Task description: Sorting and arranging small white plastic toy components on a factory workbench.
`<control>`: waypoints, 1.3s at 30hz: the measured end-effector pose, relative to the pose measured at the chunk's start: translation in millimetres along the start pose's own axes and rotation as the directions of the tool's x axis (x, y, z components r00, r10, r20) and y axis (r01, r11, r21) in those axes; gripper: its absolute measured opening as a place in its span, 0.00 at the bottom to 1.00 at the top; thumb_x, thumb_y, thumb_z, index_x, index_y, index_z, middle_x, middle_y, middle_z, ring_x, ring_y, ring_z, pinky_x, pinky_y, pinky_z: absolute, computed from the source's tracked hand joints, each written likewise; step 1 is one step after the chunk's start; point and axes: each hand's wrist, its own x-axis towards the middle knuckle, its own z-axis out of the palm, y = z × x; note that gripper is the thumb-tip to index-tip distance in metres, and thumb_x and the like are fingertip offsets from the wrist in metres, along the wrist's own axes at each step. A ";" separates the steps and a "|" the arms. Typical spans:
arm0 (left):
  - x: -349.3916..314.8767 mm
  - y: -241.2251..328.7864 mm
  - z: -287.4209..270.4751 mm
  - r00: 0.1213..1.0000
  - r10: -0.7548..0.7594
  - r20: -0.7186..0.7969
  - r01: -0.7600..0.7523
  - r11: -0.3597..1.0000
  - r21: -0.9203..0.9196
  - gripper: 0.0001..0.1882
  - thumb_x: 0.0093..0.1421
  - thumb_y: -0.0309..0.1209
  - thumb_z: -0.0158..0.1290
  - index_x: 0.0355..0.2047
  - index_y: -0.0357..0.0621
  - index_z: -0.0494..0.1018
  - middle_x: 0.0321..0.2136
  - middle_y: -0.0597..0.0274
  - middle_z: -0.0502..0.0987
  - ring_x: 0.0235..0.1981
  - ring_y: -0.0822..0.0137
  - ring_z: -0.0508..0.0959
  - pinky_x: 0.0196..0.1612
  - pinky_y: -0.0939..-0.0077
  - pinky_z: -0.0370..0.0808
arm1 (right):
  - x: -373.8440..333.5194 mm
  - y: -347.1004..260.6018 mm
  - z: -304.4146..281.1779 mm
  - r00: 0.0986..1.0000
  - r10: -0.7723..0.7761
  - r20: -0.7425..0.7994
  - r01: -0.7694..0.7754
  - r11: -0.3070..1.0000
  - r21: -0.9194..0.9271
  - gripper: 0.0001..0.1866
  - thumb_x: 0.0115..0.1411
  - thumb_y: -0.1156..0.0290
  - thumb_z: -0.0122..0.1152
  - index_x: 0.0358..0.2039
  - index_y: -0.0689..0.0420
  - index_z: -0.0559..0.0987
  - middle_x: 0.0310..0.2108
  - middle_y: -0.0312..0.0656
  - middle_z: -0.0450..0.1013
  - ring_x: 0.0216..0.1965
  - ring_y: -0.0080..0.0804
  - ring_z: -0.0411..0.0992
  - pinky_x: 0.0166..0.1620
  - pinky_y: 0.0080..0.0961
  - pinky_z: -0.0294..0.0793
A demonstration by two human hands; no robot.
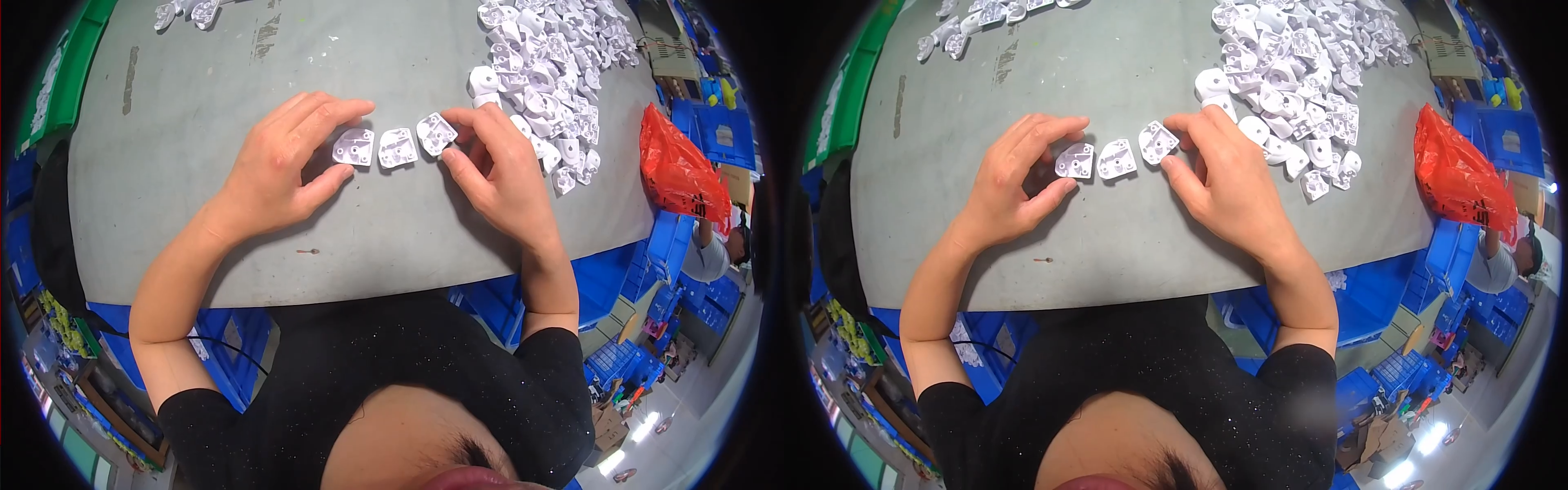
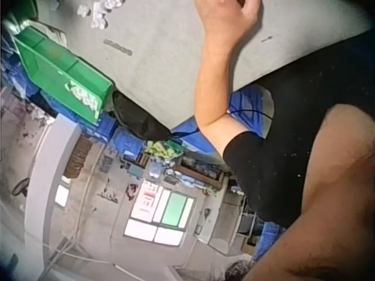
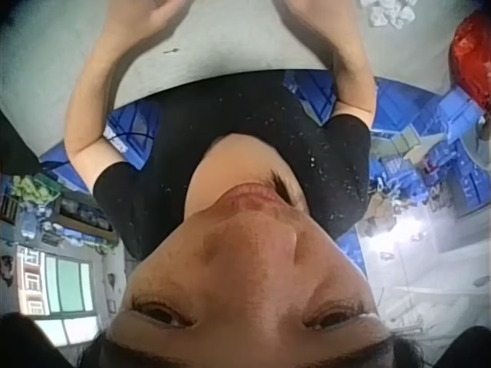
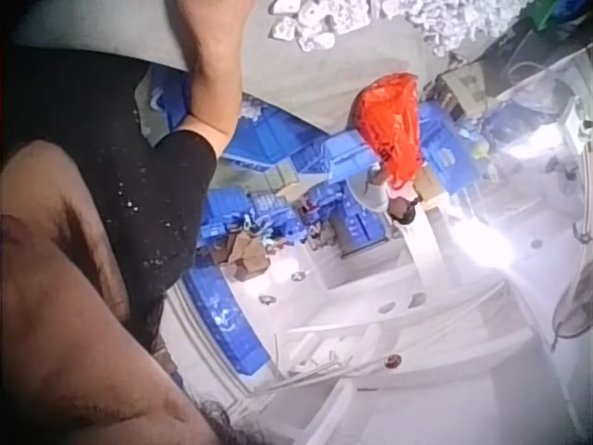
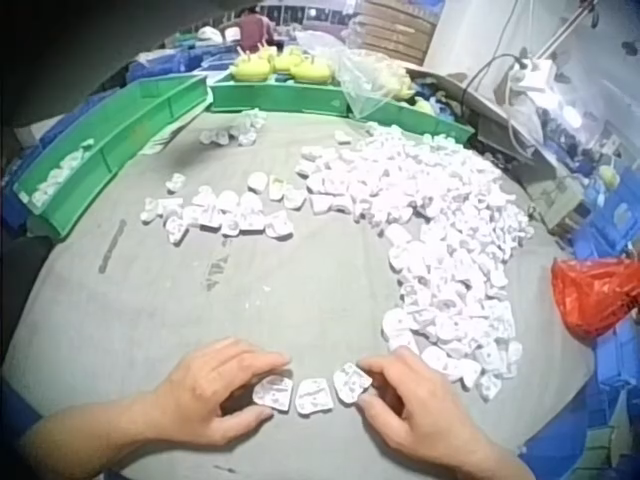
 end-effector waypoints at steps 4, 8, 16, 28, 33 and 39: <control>0.5 1.9 -0.8 1.000 -0.010 0.018 0.010 1.000 0.010 0.29 0.46 0.22 0.60 0.52 0.43 0.72 0.36 0.58 0.76 0.33 0.60 0.75 0.34 0.70 0.75 | 1.1 0.4 -3.2 1.000 0.014 0.008 -0.015 1.000 0.027 0.16 0.55 0.77 0.64 0.46 0.61 0.77 0.30 0.37 0.67 0.22 0.23 0.66 0.28 0.20 0.65; -1.1 1.0 -2.4 0.999 -0.016 0.032 0.016 1.000 0.007 0.30 0.47 0.22 0.60 0.53 0.43 0.71 0.37 0.59 0.76 0.35 0.60 0.76 0.34 0.69 0.76 | 1.8 -1.5 -2.9 1.000 -0.001 0.028 0.000 0.999 0.038 0.21 0.52 0.75 0.68 0.48 0.59 0.77 0.32 0.37 0.68 0.23 0.23 0.66 0.28 0.21 0.66; -1.8 2.9 -1.1 1.000 -0.023 0.007 0.022 0.999 0.037 0.32 0.47 0.24 0.61 0.55 0.45 0.69 0.37 0.57 0.74 0.37 0.57 0.76 0.38 0.65 0.75 | 3.4 5.7 11.0 0.980 -0.193 -0.049 0.181 0.965 -0.190 0.24 0.50 0.74 0.72 0.48 0.56 0.75 0.33 0.37 0.68 0.21 0.24 0.63 0.24 0.21 0.63; -10.3 -2.2 1.7 0.999 -0.026 -0.024 0.026 1.000 0.004 0.36 0.47 0.25 0.62 0.59 0.47 0.66 0.39 0.57 0.71 0.38 0.54 0.75 0.41 0.62 0.74 | -117.4 64.4 -100.0 0.481 -0.102 -0.871 -0.035 0.990 -0.135 0.22 0.59 0.77 0.69 0.47 0.62 0.65 0.42 0.40 0.67 0.37 0.23 0.69 0.40 0.19 0.75; -9.5 -0.2 -0.8 1.000 -0.016 -0.014 0.016 1.000 0.006 0.35 0.48 0.25 0.61 0.58 0.46 0.66 0.39 0.57 0.71 0.38 0.55 0.75 0.40 0.63 0.73 | -253.1 114.5 -126.9 0.566 0.547 -0.616 -0.823 0.408 -0.395 0.23 0.54 0.58 0.72 0.35 0.59 0.70 0.29 0.47 0.70 0.30 0.40 0.71 0.38 0.34 0.72; -6.0 5.0 -0.7 0.999 -0.052 -0.004 0.052 0.999 0.010 0.33 0.50 0.24 0.61 0.58 0.47 0.67 0.40 0.58 0.72 0.36 0.59 0.76 0.38 0.66 0.74 | -212.8 52.7 -120.1 0.781 0.306 -0.544 -0.587 0.658 -0.471 0.22 0.55 0.69 0.69 0.49 0.61 0.75 0.41 0.45 0.73 0.42 0.35 0.73 0.45 0.29 0.73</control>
